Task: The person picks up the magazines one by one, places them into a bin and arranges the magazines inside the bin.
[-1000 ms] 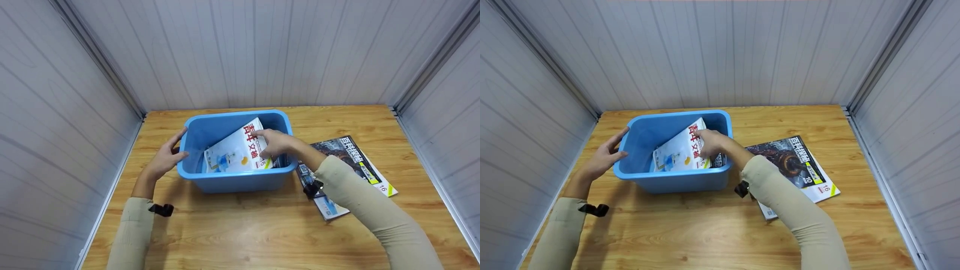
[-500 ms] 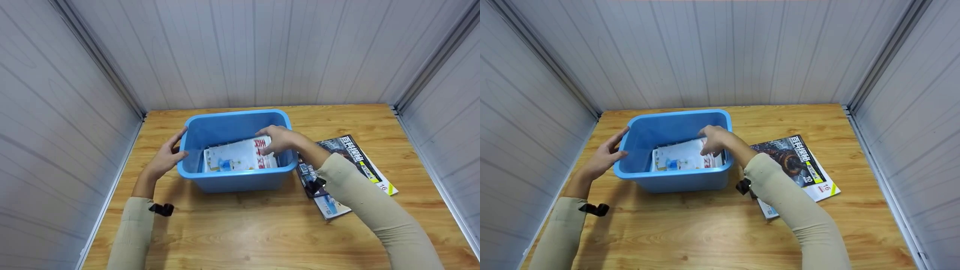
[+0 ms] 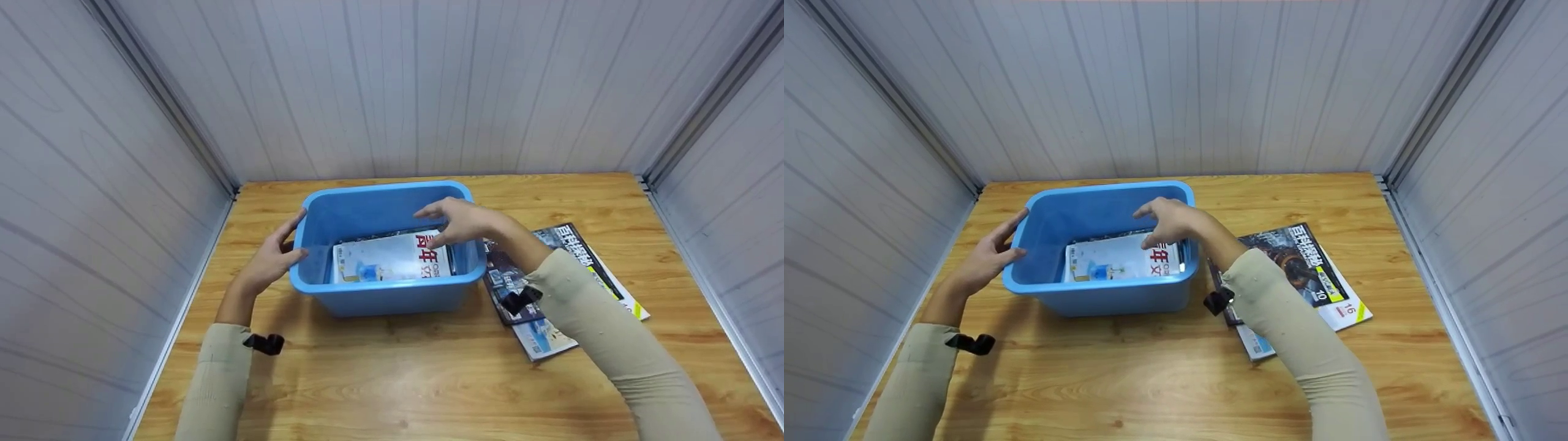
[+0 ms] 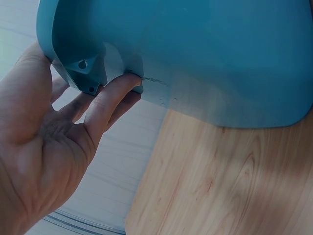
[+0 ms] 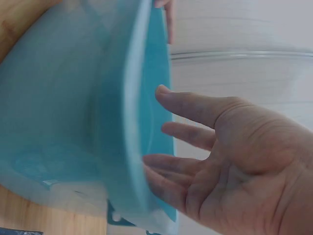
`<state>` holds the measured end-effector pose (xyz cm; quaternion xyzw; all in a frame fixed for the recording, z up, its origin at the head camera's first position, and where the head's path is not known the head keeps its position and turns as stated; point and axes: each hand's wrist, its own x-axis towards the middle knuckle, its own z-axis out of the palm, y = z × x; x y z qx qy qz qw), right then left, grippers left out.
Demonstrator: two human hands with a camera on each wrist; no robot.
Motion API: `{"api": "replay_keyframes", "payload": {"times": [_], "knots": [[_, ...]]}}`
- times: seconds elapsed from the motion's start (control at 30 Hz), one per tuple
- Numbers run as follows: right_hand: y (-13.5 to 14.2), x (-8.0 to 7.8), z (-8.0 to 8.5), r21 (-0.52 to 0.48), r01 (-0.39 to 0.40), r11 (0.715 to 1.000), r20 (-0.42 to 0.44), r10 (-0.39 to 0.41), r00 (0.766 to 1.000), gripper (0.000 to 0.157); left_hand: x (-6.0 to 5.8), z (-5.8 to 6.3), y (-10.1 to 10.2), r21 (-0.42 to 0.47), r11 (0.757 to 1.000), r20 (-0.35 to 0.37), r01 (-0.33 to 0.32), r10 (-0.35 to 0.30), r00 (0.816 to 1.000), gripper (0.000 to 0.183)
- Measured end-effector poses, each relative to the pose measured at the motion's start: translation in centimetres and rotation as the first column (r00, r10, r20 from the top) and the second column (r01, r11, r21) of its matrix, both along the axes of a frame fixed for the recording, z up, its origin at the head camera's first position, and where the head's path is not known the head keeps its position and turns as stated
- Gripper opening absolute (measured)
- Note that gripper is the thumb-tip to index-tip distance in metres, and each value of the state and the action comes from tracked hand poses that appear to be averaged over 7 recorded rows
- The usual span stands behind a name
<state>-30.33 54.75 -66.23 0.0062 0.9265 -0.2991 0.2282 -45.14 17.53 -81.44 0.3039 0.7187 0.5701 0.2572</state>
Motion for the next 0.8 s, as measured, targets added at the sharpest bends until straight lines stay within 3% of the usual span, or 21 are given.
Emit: {"api": "replay_keyframes", "payload": {"times": [0.2,0.5,0.8], "knots": [[0.7,0.1,0.1,-0.097,-0.027,0.995,-0.076,0.019,0.997,0.068,0.1,0.2,0.0,0.0,1.0,0.027,-0.003,0.003,1.0,0.086],[1.4,1.0,-0.4,-0.186,-0.113,0.976,-0.184,0.078,0.98,0.062,0.1,0.1,0.0,-0.001,1.0,0.003,-0.004,0.004,1.0,0.086],[2.8,2.3,-0.1,-0.201,-0.083,0.976,-0.223,0.037,0.974,0.06,0.3,0.1,0.1,-0.001,1.0,-0.018,-0.011,0.011,1.0,0.086]]}}
